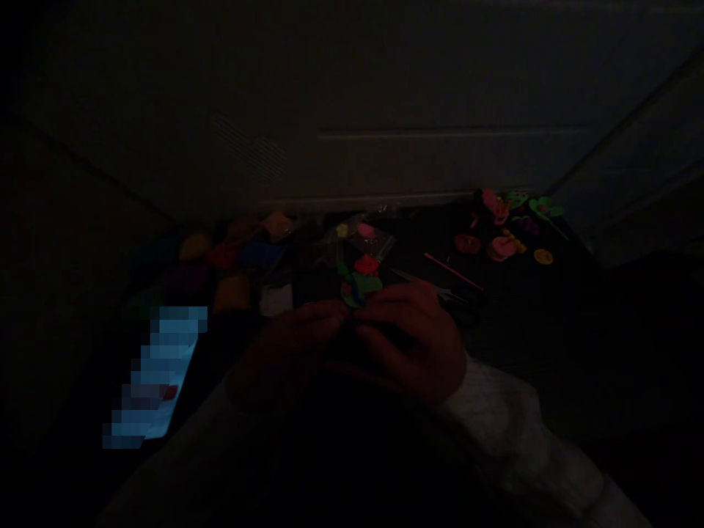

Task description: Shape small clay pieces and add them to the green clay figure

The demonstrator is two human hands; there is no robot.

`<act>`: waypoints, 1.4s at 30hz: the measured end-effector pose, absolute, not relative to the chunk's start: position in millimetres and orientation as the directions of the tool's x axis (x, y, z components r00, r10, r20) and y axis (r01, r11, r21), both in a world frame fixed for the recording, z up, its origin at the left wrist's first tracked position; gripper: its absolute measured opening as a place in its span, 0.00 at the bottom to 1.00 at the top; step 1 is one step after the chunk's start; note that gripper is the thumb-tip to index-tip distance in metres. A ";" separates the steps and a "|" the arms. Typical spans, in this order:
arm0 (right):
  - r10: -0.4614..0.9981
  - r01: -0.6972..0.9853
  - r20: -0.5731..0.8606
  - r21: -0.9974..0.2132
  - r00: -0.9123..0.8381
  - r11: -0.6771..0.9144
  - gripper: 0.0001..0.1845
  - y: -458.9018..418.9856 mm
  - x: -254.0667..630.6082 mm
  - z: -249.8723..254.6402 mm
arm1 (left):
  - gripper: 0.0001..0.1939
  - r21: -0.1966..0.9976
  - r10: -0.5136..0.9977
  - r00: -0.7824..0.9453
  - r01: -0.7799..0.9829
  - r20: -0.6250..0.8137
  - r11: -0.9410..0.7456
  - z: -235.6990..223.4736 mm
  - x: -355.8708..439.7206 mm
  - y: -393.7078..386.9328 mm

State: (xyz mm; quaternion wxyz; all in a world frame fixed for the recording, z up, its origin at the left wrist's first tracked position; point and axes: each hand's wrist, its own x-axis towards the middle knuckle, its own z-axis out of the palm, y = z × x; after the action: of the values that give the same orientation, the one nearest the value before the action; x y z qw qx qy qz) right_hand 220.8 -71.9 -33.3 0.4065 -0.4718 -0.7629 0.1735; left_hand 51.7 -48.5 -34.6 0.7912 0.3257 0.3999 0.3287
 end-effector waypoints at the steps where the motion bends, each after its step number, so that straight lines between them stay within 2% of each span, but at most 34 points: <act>1: 0.853 0.589 0.466 -0.630 -0.235 0.507 0.11 -71.7 219.2 -32.4 | 0.07 0.814 0.795 0.459 -0.223 -0.397 0.536 -36.0 50.8 -47.5; 4: 0.833 0.608 0.491 -0.589 -0.255 0.533 0.10 -69.2 217.1 -36.1 | 0.07 0.865 0.803 0.467 -0.143 -0.370 0.481 -40.3 49.4 -45.6; 10: 0.830 0.611 0.485 -0.578 -0.277 0.542 0.10 -65.5 216.4 -44.3 | 0.07 0.885 0.798 0.474 -0.078 -0.372 0.459 -47.4 49.9 -44.1; 16: 0.825 0.630 0.481 -0.551 -0.296 0.548 0.10 -62.8 215.8 -48.3 | 0.06 0.846 0.755 0.496 -0.073 -0.429 0.528 -49.3 51.0 -43.7; 24: 0.819 0.634 0.487 -0.537 -0.305 0.556 0.09 -62.0 217.4 -53.3 | 0.07 0.934 0.850 0.396 0.066 -0.348 0.351 -53.3 48.2 -41.4; 34: 0.856 0.561 0.449 -0.652 -0.256 0.510 0.08 -61.9 217.3 -56.5 | 0.08 0.945 0.871 0.385 0.012 -0.306 0.327 -55.7 48.0 -40.0; 38: 0.848 0.570 0.458 -0.634 -0.267 0.523 0.08 -62.0 215.8 -56.7 | 0.06 0.953 0.875 0.397 -0.004 -0.277 0.303 -57.9 47.5 -40.8; 42: 0.823 0.600 0.485 -0.575 -0.296 0.555 0.13 -61.1 217.3 -57.1 | 0.04 0.963 0.894 0.362 0.036 -0.263 0.268 -57.0 46.3 -41.0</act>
State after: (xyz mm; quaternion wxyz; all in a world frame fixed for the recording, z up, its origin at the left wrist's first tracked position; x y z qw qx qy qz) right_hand 217.3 -61.1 -57.1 0.3876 -0.4491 -0.7921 0.1435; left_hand 46.3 -41.0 -57.0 0.6512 0.5071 0.4584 0.3297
